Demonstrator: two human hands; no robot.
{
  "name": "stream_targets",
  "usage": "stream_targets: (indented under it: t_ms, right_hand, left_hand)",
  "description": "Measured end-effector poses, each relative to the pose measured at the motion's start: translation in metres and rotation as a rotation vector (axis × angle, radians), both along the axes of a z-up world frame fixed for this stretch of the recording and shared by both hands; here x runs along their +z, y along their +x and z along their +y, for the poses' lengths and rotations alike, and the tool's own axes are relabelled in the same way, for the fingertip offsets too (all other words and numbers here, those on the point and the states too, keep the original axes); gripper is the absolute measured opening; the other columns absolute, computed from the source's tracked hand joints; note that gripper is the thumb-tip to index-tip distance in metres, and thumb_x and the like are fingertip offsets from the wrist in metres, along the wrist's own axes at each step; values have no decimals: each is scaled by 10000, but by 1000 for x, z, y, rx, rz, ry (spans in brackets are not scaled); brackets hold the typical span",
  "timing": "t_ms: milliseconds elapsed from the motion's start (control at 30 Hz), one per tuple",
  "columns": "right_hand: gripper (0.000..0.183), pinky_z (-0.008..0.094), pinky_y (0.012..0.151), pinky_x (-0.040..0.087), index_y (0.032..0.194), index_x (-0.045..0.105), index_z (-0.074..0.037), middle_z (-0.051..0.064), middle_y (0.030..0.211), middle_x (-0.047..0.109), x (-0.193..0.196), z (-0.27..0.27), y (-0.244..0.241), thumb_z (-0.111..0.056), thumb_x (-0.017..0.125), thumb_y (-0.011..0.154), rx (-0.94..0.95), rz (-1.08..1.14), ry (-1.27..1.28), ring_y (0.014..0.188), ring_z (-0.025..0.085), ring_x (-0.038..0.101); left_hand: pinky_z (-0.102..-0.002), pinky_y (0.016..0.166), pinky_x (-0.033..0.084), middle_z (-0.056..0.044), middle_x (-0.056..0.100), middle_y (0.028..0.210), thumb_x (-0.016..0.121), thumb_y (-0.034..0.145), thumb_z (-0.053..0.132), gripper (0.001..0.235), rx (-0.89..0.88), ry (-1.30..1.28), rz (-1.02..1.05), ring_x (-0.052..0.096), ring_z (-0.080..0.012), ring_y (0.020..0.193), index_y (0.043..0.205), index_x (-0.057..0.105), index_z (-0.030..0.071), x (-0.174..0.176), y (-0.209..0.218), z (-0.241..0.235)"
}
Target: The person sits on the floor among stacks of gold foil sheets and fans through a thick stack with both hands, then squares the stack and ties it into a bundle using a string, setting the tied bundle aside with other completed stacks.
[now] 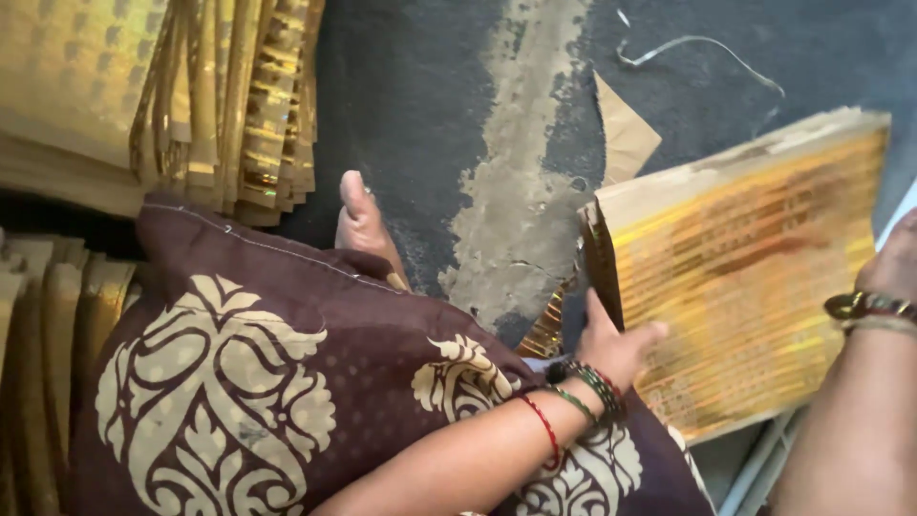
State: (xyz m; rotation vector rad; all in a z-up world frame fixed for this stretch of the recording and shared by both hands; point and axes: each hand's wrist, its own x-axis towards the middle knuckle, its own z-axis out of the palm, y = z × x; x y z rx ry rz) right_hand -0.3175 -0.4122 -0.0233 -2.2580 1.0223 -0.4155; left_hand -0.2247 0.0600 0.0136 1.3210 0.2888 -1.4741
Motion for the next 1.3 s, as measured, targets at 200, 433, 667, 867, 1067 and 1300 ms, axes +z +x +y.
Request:
stream_targets:
  t_ms: [200, 433, 667, 867, 1067, 1300]
  right_hand:
    - [854, 403, 1304, 401, 1656, 276, 62, 161, 1646, 413, 66, 222, -108, -552, 594, 1155, -63, -358, 25, 1513, 245, 461]
    - [649, 313, 1137, 374, 1571, 420, -7, 124, 1597, 466, 22, 360, -289, -397, 539, 1067, -566, -230, 153, 1401, 187, 464]
    - [560, 363, 1153, 324, 1527, 480, -98, 125, 1574, 476, -13, 458, -360, -391, 486, 1050, -527, 20, 230, 1430, 263, 451]
    - [520, 376, 1060, 406, 1416, 579, -85, 166, 1409, 608, -9, 494, -351, -420, 515, 1023, -463, -143, 115, 1305, 272, 550]
    - [484, 338, 1003, 491, 1358, 653, -102, 137, 1218, 725, 27, 509, -347, -426, 512, 1028, -496, -277, 192, 1130, 229, 663]
    - [479, 321, 1013, 488, 1328, 651, -85, 86, 1297, 694, 114, 554, -349, -421, 483, 1030, -421, -496, 297, 1205, 176, 651]
  left_hand:
    - [-418, 1087, 437, -237, 611, 1400, 793, 702, 507, 951, 216, 163, -164, 590, -353, 1294, 1462, 448, 49, -52, -19, -15]
    - [-395, 1144, 413, -181, 475, 1525, 630, 828, 128, 632, 167, -264, -458, 484, -302, 1413, 1452, 530, 131, -131, -33, -3]
    - [-336, 720, 409, -95, 628, 1125, 732, 972, 203, 476, 185, -430, -199, 501, -234, 952, 1398, 642, 11, -20, 87, 74]
    - [-562, 792, 592, -92, 678, 1294, 656, 879, 360, 516, -427, -43, -1028, 708, -294, 1064, 1332, 613, 115, 138, 168, 197]
    - [-431, 1208, 384, -156, 596, 1479, 467, 915, 684, 726, -1220, 780, -1164, 504, -328, 1433, 1398, 663, 179, 68, 232, 283]
    - [-456, 1180, 414, -146, 589, 1487, 421, 954, 611, 673, -1206, 886, -1487, 548, -331, 1402, 1368, 689, 153, 202, 105, 281]
